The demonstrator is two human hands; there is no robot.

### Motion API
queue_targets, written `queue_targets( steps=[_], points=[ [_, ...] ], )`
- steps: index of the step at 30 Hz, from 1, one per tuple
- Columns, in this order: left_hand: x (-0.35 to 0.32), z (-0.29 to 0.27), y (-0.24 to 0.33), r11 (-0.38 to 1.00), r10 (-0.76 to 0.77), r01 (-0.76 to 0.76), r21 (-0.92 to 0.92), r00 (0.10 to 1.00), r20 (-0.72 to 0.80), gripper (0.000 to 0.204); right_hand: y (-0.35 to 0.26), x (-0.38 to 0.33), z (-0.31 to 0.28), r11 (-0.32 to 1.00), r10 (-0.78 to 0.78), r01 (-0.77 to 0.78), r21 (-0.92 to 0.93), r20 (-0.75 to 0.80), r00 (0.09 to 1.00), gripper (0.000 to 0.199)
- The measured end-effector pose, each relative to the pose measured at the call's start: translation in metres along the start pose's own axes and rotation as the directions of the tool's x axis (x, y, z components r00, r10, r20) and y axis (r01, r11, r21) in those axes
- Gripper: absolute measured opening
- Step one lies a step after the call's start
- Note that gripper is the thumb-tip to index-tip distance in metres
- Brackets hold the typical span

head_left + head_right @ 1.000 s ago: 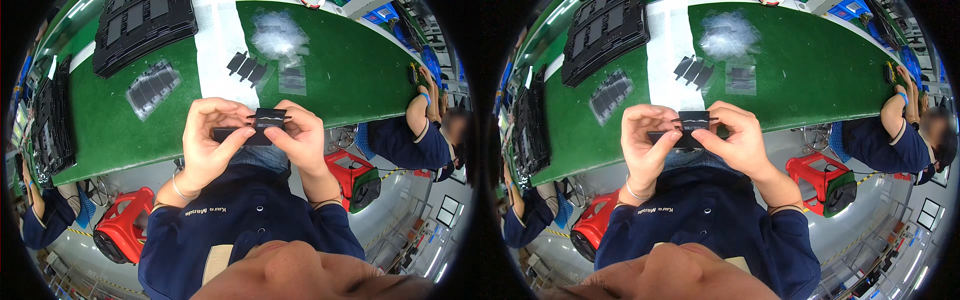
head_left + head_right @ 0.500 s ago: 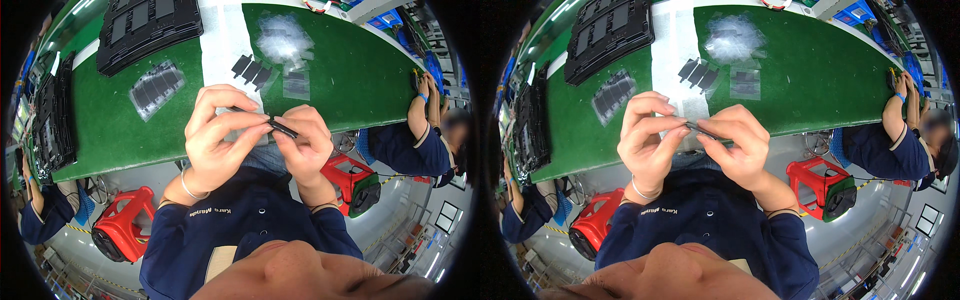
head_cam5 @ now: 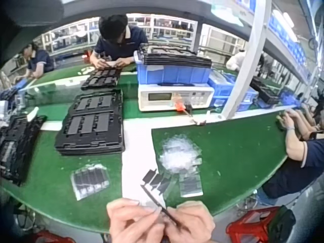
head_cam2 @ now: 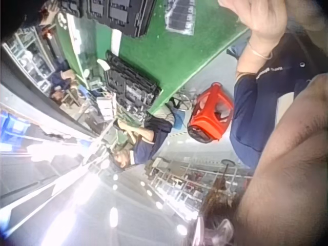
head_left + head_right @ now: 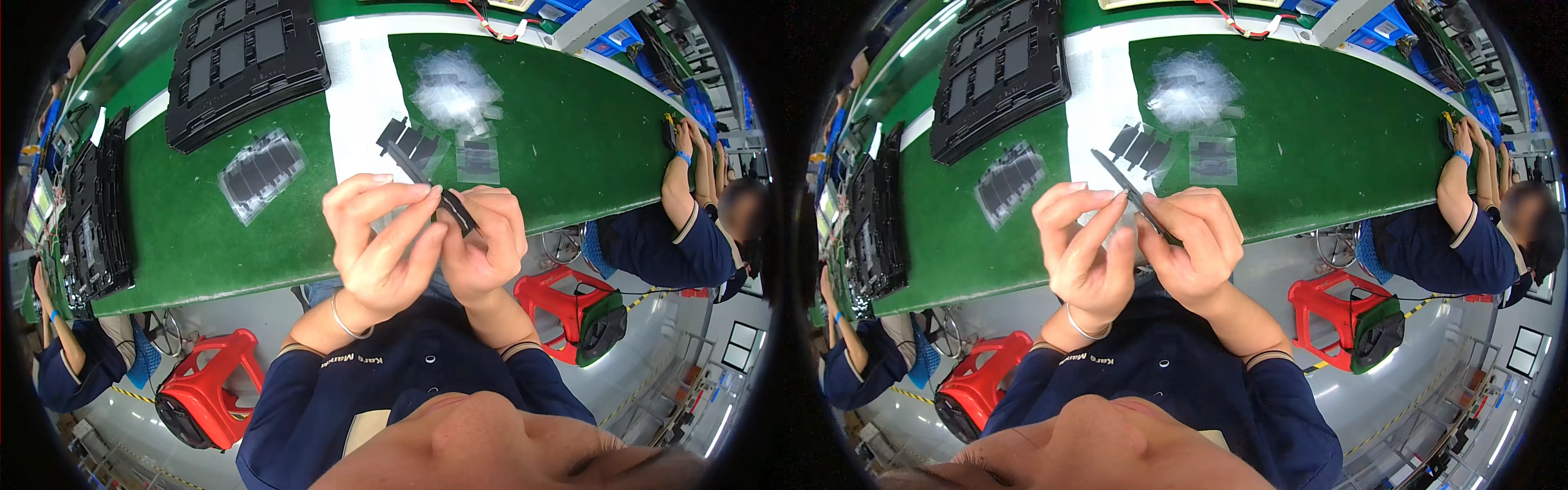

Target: The person attaches adhesive strips onto battery components by hand, peeling the backing films, sticking the strips, folding their edges over the sides of the components, and placing the finished items into a tray.

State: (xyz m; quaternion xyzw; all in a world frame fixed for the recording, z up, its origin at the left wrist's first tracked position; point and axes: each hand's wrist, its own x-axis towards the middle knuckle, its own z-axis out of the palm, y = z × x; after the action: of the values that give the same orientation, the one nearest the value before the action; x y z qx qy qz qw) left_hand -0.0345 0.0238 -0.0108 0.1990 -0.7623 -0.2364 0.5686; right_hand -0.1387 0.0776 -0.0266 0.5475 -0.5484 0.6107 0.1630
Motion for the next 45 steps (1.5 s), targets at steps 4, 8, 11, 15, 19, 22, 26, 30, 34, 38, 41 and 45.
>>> queue_targets(
  steps=[4,8,11,15,19,22,26,30,34,38,41,45],
  points=[
    [-0.005,0.005,0.000,0.999,0.020,-0.022,0.034,0.997,0.077,0.045,0.004,0.003,0.005,1.000,-0.019,0.018,-0.025,-0.048,0.999,0.029],
    [-0.014,0.009,-0.003,0.999,0.030,-0.031,0.039,0.999,0.020,0.055,0.003,0.007,0.005,0.998,0.011,-0.013,-0.054,-0.040,0.999,0.029],
    [-0.015,0.009,-0.002,0.995,0.044,-0.046,0.083,0.999,0.029,0.058,0.005,0.007,0.006,0.997,0.036,-0.040,-0.071,-0.056,0.998,0.029],
    [-0.018,0.012,0.001,0.990,-0.006,-0.012,0.143,0.992,0.124,0.062,0.006,0.005,0.008,0.996,0.041,-0.046,-0.078,-0.063,0.997,0.028],
    [-0.022,0.016,0.002,0.994,-0.043,0.031,0.107,0.993,0.107,0.064,0.006,0.005,0.009,0.994,0.055,-0.061,-0.089,-0.060,0.997,0.028],
    [-0.023,0.018,0.001,0.998,-0.056,0.056,-0.024,0.998,0.012,0.060,0.006,0.005,0.008,0.994,0.051,-0.057,-0.091,-0.065,0.997,0.028],
    [-0.011,0.005,-0.012,0.975,-0.171,0.172,-0.144,0.985,0.021,0.047,0.002,0.008,0.006,0.992,0.119,-0.120,-0.042,-0.028,0.992,0.022],
    [0.008,-0.002,-0.022,0.932,-0.294,0.307,-0.195,0.951,0.091,0.033,0.002,0.003,0.002,0.910,0.340,-0.360,0.205,0.130,0.932,0.018],
    [0.015,-0.013,-0.024,0.926,-0.313,0.341,-0.161,0.933,0.180,0.022,0.003,0.005,-0.004,0.898,0.332,-0.381,0.218,0.232,0.914,0.017],
    [0.011,-0.017,-0.025,0.721,-0.408,0.509,-0.471,0.860,0.306,0.011,0.004,0.007,-0.009,0.800,0.369,-0.504,0.326,0.395,0.841,0.017],
    [0.008,-0.024,-0.025,0.721,-0.423,0.535,-0.441,0.843,0.333,0.011,0.004,0.008,-0.012,0.757,0.392,-0.571,0.316,0.480,0.785,0.018],
    [0.002,-0.025,-0.033,0.632,-0.349,0.552,-0.543,0.829,0.437,0.016,0.013,0.004,-0.015,0.632,0.366,-0.634,0.446,0.550,0.751,0.018]
  ],
)
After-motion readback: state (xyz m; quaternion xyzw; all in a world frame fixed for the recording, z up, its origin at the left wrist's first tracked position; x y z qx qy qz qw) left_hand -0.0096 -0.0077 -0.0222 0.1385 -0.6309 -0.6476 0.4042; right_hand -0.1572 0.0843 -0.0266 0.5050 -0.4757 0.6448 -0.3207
